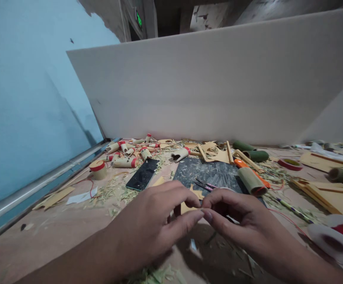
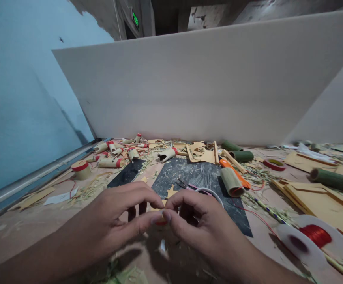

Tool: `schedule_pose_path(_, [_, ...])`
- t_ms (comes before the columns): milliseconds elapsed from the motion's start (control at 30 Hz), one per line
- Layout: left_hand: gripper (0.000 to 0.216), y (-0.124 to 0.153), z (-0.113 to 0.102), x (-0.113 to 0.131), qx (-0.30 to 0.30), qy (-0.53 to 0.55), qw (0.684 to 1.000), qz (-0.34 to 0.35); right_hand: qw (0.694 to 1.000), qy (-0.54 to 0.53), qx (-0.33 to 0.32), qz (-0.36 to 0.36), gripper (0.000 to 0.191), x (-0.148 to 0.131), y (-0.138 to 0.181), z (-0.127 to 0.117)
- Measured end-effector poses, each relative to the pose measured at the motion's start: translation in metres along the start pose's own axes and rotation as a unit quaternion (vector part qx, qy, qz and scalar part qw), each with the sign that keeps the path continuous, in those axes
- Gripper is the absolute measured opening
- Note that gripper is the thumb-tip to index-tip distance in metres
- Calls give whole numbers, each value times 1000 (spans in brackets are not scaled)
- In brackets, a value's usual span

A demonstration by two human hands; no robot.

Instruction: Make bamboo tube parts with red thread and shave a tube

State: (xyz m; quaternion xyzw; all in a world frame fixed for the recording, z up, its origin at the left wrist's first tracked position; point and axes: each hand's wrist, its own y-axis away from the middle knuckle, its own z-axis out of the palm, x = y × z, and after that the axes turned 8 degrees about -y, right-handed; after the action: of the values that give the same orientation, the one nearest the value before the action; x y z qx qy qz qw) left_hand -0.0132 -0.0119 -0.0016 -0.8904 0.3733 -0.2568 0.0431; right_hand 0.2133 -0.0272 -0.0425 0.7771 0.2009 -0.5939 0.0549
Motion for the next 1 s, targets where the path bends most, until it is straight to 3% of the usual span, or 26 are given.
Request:
schedule_pose_path(133, [14, -2, 2, 0, -23, 39, 999, -25, 1000, 1, -1, 0, 28, -2, 1, 1])
schedule_pose_path(433, [24, -7, -1, -2, -82, 175, 974, -117, 983, -166, -38, 71, 27, -6, -1, -4])
schedule_pose_path(667, [36, -7, 0, -1, -60, 147, 981, -111, 977, -194, -35, 84, 25, -9, -4, -6])
schedule_pose_path(1000, [17, -7, 1, 1, -69, 111, 985, -113, 979, -191, -19, 73, 28, -9, -4, -5])
